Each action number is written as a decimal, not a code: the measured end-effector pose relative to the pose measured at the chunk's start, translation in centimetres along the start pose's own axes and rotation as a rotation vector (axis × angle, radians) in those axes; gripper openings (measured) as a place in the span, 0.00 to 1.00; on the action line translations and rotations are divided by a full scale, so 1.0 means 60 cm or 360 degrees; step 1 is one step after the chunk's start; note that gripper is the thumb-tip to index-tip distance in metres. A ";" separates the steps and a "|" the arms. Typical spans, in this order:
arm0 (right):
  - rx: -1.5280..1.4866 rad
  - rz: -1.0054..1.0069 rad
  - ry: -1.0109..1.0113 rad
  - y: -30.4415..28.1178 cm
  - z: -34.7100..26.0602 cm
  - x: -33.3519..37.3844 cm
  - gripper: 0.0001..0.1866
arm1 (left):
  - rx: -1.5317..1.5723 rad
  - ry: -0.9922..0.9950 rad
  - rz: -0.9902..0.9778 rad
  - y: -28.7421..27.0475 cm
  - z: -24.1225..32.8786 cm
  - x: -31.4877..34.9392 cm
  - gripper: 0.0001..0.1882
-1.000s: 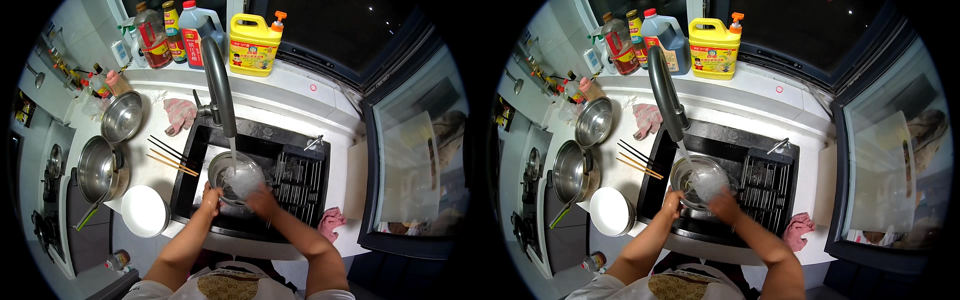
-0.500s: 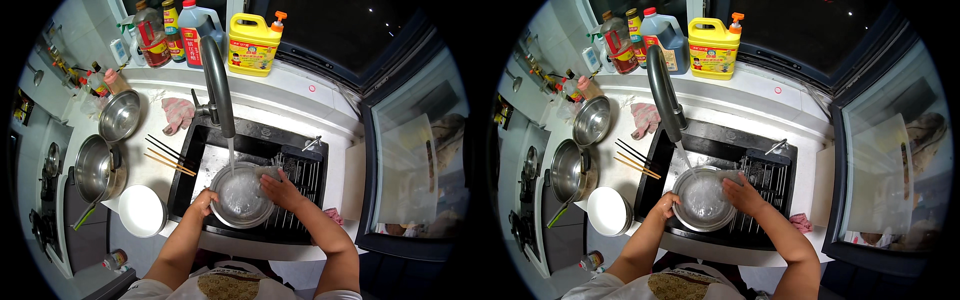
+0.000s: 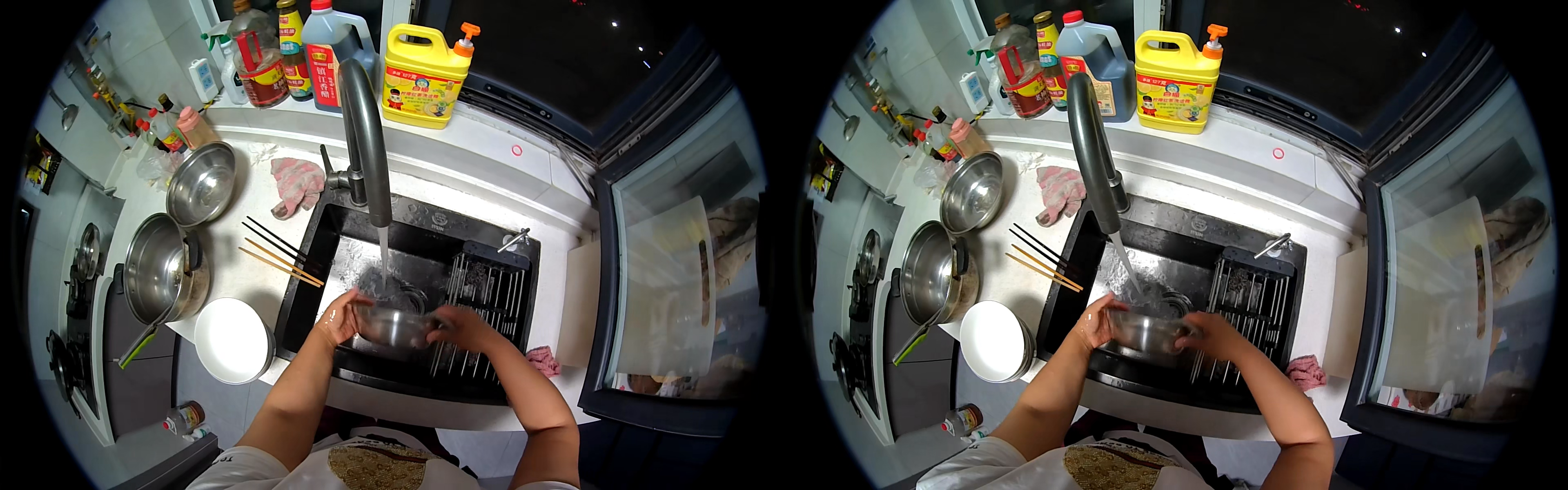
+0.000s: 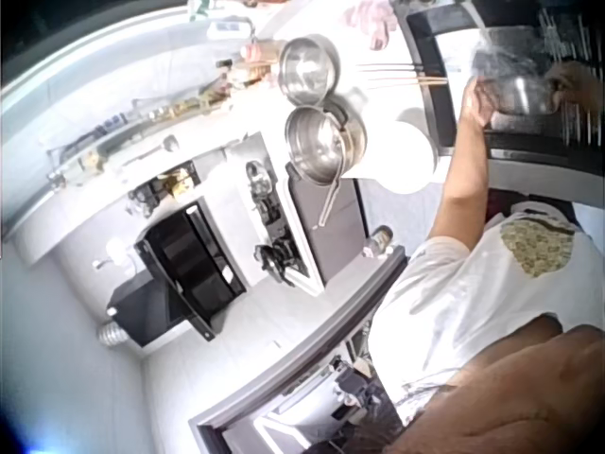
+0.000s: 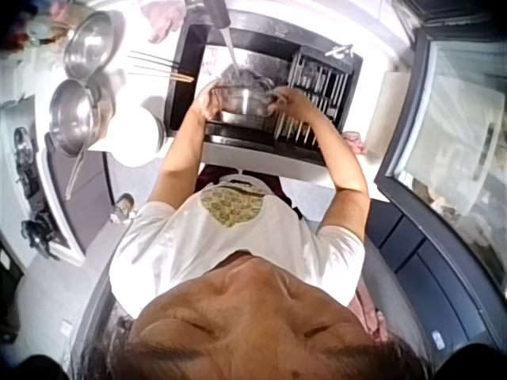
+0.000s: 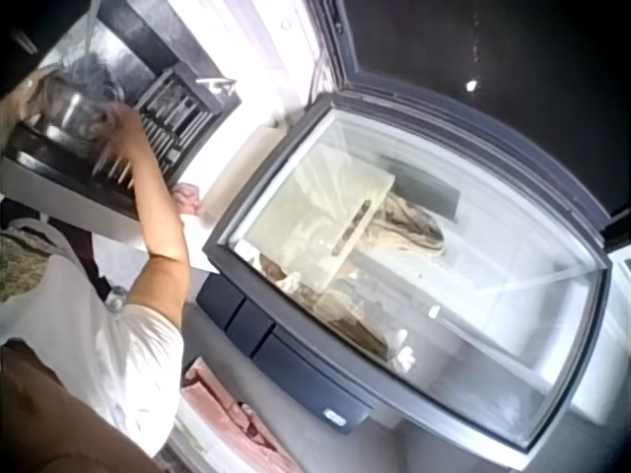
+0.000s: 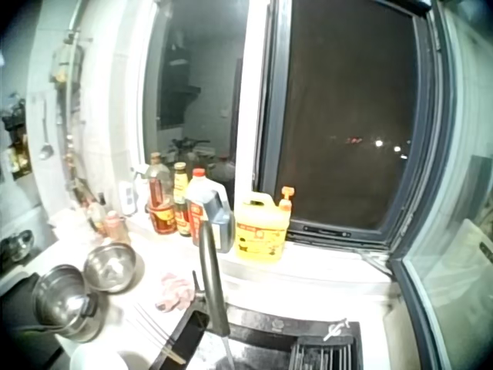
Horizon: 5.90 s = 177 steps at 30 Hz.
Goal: The person washes a metal bowl, a ceramic bowl, and a pair of chopsticks under running water in a sink using a sponge.
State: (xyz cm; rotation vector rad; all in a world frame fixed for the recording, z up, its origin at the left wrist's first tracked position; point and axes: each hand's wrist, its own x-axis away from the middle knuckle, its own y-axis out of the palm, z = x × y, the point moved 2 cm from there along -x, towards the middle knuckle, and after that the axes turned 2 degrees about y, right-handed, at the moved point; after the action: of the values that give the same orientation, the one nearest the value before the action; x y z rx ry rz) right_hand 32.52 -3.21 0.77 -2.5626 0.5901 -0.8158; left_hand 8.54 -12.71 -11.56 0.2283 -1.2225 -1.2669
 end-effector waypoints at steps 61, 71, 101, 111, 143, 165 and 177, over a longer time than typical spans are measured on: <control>-0.0041 0.2116 0.0636 0.055 0.113 0.002 0.13 | -0.2050 0.1179 0.0571 0.168 0.004 0.050 0.17; -0.1660 0.1344 0.0962 0.116 0.022 -0.064 0.25 | -0.3413 0.1455 0.0083 0.126 -0.058 0.115 0.10; -0.1898 0.1144 0.0561 0.200 0.037 -0.096 0.18 | -0.0310 0.0761 0.1141 0.051 -0.016 0.032 0.12; -0.1903 0.0906 0.0879 0.230 0.060 -0.059 0.17 | -0.1025 0.0996 0.1495 0.016 -0.009 0.036 0.28; 0.1019 0.1574 0.0163 0.162 -0.082 -0.051 0.32 | -0.1106 0.0572 0.0189 0.107 0.410 -0.103 0.35; 0.0932 0.1951 -0.0965 0.123 -0.166 0.038 0.32 | -0.2080 0.1640 0.0587 0.152 0.167 0.292 0.22; 0.0458 0.2060 -0.0796 0.147 -0.358 -0.020 0.27 | -0.1413 0.1694 0.0745 0.085 0.210 0.417 0.34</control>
State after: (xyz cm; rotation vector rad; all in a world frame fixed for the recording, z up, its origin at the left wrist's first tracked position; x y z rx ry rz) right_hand 16.05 -14.95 12.29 -1.4819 1.5066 0.1841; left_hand -2.91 -25.11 11.35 -0.0556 0.2337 -0.9251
